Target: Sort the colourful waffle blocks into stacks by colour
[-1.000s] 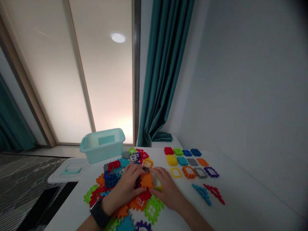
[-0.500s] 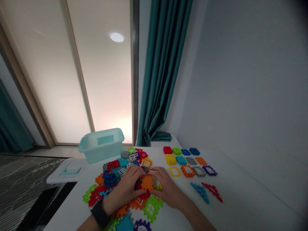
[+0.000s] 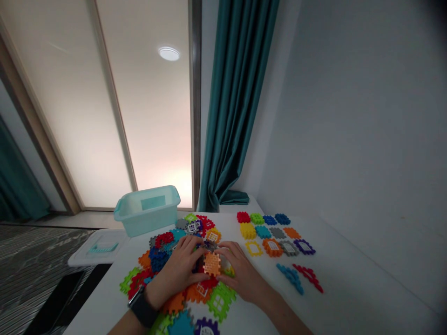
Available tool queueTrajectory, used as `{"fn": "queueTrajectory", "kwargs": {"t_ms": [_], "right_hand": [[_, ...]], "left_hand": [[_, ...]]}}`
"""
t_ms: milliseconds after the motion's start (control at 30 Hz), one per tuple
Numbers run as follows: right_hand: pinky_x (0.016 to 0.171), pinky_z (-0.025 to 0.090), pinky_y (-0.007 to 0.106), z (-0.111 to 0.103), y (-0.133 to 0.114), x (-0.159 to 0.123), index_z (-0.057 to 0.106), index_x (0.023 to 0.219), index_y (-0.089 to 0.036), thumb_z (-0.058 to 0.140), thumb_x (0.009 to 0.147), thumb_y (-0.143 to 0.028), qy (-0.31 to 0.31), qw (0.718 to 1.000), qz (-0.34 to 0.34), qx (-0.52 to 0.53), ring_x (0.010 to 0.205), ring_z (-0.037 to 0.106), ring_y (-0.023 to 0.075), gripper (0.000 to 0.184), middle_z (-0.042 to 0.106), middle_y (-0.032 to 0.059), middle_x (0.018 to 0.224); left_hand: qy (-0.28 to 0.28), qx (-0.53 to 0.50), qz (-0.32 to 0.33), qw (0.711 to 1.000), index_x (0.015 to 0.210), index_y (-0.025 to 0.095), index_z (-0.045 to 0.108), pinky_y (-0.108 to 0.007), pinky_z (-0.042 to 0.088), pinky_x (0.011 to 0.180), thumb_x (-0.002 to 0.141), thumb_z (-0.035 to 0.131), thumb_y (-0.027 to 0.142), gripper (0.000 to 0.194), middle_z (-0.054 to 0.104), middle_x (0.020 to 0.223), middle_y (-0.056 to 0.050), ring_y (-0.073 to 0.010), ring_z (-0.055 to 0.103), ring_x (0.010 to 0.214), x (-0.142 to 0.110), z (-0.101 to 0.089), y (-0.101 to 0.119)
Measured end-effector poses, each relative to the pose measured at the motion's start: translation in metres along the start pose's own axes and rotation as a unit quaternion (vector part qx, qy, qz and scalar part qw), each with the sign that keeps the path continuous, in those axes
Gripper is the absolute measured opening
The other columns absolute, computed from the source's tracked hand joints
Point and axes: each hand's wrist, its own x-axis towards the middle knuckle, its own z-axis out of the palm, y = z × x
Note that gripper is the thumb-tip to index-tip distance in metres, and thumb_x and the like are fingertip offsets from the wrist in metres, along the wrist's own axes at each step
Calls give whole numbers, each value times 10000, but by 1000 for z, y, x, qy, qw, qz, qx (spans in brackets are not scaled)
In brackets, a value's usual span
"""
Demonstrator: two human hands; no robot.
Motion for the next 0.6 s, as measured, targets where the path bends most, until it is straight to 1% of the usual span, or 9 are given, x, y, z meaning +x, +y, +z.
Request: {"fn": "queueTrajectory", "kwargs": {"t_ms": [167,300,433,600], "right_hand": [[1150,367,451,0,-1,1,549,1301,-245,761,771,-167,13,1000,-8,5,1318,447,267,576,517,89,1373],[1152,371,460,0,-1,1,570,1270,-246,753,740,-124,21,1000,-6,0,1320,448,271,575,512,88,1377],[1149,383,471,1,1,0,586,1249,-251,760,732,-121,28,1000,-13,-3,1319,459,279,560,512,87,1378],[1135,404,475,1,2,0,599,1263,-268,758,781,-143,43,999,-17,-6,1297,488,285,523,540,86,1354]], "left_hand": [[17,0,-9,1000,1087,199,635,-487,440,972,742,865,441,480,616,1171,-95,-308,557,1084,0,1,3],[18,1,-7,1000,1064,199,643,-461,444,962,745,851,484,476,624,1152,-86,-294,563,1065,0,1,3],[11,11,-1,1000,1081,216,644,-453,441,967,761,827,516,476,618,1188,-87,-293,550,1091,-1,-1,0],[2,23,-1,1000,1106,220,634,-480,424,1001,762,841,425,451,619,1198,-84,-300,540,1106,-1,-5,-1]]}}
